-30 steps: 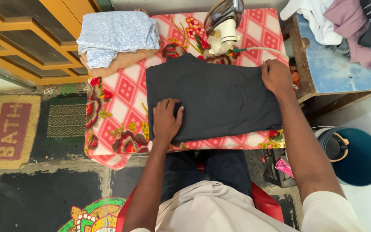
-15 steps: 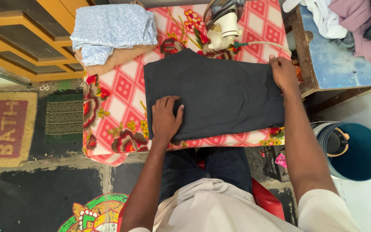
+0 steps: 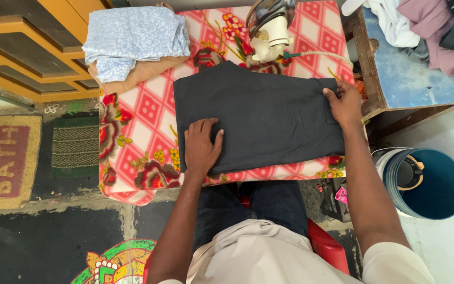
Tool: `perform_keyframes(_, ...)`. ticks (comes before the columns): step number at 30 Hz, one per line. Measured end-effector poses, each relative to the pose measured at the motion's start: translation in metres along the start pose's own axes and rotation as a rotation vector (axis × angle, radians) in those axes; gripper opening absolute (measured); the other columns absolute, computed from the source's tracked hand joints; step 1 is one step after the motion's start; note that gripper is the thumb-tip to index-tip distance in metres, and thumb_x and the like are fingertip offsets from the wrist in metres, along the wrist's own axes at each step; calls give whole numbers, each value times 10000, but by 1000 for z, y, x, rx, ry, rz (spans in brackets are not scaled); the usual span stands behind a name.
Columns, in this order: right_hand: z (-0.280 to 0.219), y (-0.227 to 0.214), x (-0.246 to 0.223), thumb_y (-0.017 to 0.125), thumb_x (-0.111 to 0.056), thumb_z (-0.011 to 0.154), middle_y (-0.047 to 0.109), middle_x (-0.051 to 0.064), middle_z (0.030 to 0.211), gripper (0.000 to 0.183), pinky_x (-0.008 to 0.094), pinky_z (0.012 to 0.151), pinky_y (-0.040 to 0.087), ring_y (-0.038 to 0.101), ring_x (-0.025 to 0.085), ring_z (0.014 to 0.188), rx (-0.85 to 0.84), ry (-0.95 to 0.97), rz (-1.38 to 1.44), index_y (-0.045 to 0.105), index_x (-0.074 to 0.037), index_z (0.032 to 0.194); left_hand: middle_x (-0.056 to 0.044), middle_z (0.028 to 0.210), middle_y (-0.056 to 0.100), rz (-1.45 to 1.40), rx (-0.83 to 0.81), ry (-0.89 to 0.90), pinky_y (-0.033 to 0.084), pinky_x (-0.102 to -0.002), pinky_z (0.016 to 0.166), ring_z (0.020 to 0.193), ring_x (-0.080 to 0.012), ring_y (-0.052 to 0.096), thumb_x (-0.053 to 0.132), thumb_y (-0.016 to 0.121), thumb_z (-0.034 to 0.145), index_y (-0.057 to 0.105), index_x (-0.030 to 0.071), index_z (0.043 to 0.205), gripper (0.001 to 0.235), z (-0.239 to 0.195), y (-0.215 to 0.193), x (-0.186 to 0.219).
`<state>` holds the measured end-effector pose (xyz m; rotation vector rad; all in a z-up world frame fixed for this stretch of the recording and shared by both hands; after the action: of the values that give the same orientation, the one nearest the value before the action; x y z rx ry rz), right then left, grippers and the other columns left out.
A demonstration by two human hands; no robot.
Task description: The person irons a pair of black trousers on a patterned ironing board, smoothing the fabric with one hand while moving the iron with the other. The person folds the trousers in half and continues ironing the folded section before placing the iron down.
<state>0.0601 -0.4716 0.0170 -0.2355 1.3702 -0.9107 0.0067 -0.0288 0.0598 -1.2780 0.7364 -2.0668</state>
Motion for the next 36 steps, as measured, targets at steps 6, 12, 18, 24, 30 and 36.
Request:
perform_keyframes(6,-9,5,-35,662,21,929,702,202,1269,323,413,1120,496,674,375,1184,52,-501,-269,697,13,1250,-92,1189,668,6,-1,-3,432,-447,961,1153,-300,587,221,713,920,663,94,1220,329,-1,-2,1)
perform_keyframes(12,-14,29,-17,544,-197,1023,454,176,1593,531,523,1229,310,400,307,1500,-239,-322,-520,502,2,1514,-94,1200,665,4,-9,-11,430,-448,955,1158,-298,587,227,709,922,662,95,1215,325,-1,0,-1)
perform_keyframes(18,-15,27,-46,555,-461,980,357,235,1622,778,668,1169,148,313,338,1513,-319,-238,-769,394,65,1531,-96,1172,674,15,-29,-38,427,-459,952,1150,-304,585,226,720,897,676,99,1186,319,3,-4,4)
perform_keyframes(24,-34,28,-91,532,-469,1055,351,216,1668,661,675,1226,151,308,354,1563,-230,-397,-696,428,-98,1592,-75,1252,690,-127,-148,127,454,-468,1042,1229,-285,596,216,702,926,692,125,1200,288,29,52,44)
perform_keyframes(30,-40,43,-70,599,-463,924,275,188,1680,805,664,1180,160,227,348,1559,-326,-360,-664,325,-172,1623,-95,1607,467,-3,-188,364,305,-473,1238,1513,-288,386,255,554,1018,494,90,1529,540,69,162,110)
perform_keyframes(36,-25,55,-36,643,-404,837,231,142,1718,979,606,1235,148,193,284,1592,-364,-307,-597,213,-67,1649,-53,1637,408,94,-279,298,201,-481,1271,1535,-249,331,472,418,1053,449,149,1548,592,79,202,106)
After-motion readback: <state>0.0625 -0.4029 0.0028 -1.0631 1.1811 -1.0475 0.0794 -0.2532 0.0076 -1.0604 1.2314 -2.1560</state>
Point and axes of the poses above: each hand's wrist, its own z-axis towards the middle knuckle, its own y-axis out of the palm, x = y × z, the point moved 5 cm from there along z, towards the middle knuckle
